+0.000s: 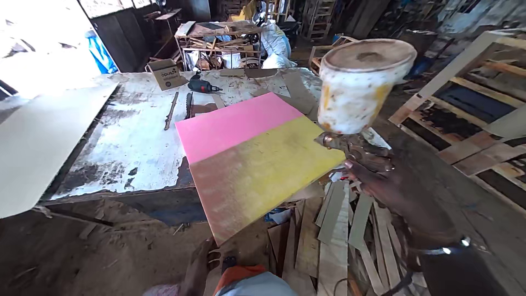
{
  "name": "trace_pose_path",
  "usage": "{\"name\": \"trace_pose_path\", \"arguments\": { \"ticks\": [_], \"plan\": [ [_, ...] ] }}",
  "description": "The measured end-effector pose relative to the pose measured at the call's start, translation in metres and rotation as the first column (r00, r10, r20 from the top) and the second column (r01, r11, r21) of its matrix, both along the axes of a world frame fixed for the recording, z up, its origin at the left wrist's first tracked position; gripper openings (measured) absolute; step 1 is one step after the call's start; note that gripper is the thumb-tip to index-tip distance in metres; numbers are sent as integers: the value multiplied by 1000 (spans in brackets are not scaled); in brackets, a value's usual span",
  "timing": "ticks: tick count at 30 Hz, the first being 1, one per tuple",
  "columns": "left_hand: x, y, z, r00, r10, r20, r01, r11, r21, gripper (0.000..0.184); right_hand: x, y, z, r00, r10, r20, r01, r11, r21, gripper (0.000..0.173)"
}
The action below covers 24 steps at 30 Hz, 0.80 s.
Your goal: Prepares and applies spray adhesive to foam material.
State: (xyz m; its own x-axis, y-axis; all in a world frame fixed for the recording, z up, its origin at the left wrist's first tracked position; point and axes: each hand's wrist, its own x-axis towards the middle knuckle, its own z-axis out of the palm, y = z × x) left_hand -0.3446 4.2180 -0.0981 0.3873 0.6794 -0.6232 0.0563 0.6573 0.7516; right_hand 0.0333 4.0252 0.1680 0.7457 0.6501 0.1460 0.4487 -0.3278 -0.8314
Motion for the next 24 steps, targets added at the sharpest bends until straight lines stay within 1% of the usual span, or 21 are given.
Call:
{"name": "trace_pose_path", "arguments": {
  "ticks": [2, 3, 4, 5, 7, 8, 10, 11, 13, 14, 16, 18, 19, 21, 22, 24],
  "plan": [
    [-2, 7, 1, 1000, -15, 7, 15, 1000, 10, 39, -2, 17, 4, 993, 65, -94, -57, 995, 86, 15],
    [-4, 10, 1, 1000, -27, 7, 27, 1000, 16, 40, -2, 24, 4, 997, 46, -67, -41, 996, 78, 15],
    [-5, 14, 1, 999, -37, 6, 37, 999, 24, 40, -2, 32, 4, 1000, 7, -9, -7, 999, 34, 18],
    [-7, 18, 1, 999, -47, 7, 47, 998, 31, 41, -2, 38, 6, 1000, 2, 9, -2, 1000, 10, 20],
    [-10, 26, 4, 999, -53, 10, 52, 997, 49, 42, -3, 52, 7, 993, 73, -90, -66, 994, 83, 15],
    [-11, 31, 4, 998, -56, 14, 55, 997, 60, 43, -2, 58, 6, 993, 72, -95, -64, 994, 88, 16],
    [-13, 40, 2, 998, -63, 23, 61, 995, 78, 44, 3, 68, 6, 1000, -12, 2, 12, 1000, 15, 22],
    [-14, 44, 1, 998, -60, 24, 57, 995, 84, 44, 7, 72, 6, 1000, -25, 8, 25, 1000, 7, 24],
    [-16, 48, 1, 999, -43, 21, 41, 995, 88, 44, 18, 80, 5, 997, -25, -68, 31, 996, 87, 20],
    [-16, 49, 3, 999, -39, 18, 37, 996, 86, 44, 24, 82, 5, 996, -60, -63, 65, 994, 83, 22],
    [-17, 49, 3, 999, -34, 14, 33, 996, 80, 44, 34, 78, 5, 993, -117, -20, 117, 993, 30, 26],
    [-18, 49, 2, 999, -43, 20, 42, 996, 83, 44, 33, 68, 8, 993, -66, -101, 73, 995, 69, 20],
    [-17, 48, 0, 998, -54, 18, 52, 995, 87, 44, 31, 61, 9, 993, -64, -102, 71, 995, 64, 19],
    [-15, 46, -1, 998, -68, 15, 67, 994, 84, 44, 30, 46, 6, 993, -120, -10, 119, 993, -13, 26],
    [-13, 44, -2, 997, -74, 13, 73, 994, 79, 44, 32, 37, 4, 993, -115, -6, 115, 993, -25, 28],
    [-8, 43, -4, 997, -70, 22, 68, 996, 63, 45, 28, 22, 3, 997, -52, -60, 54, 997, 46, 19]
  ]
}}
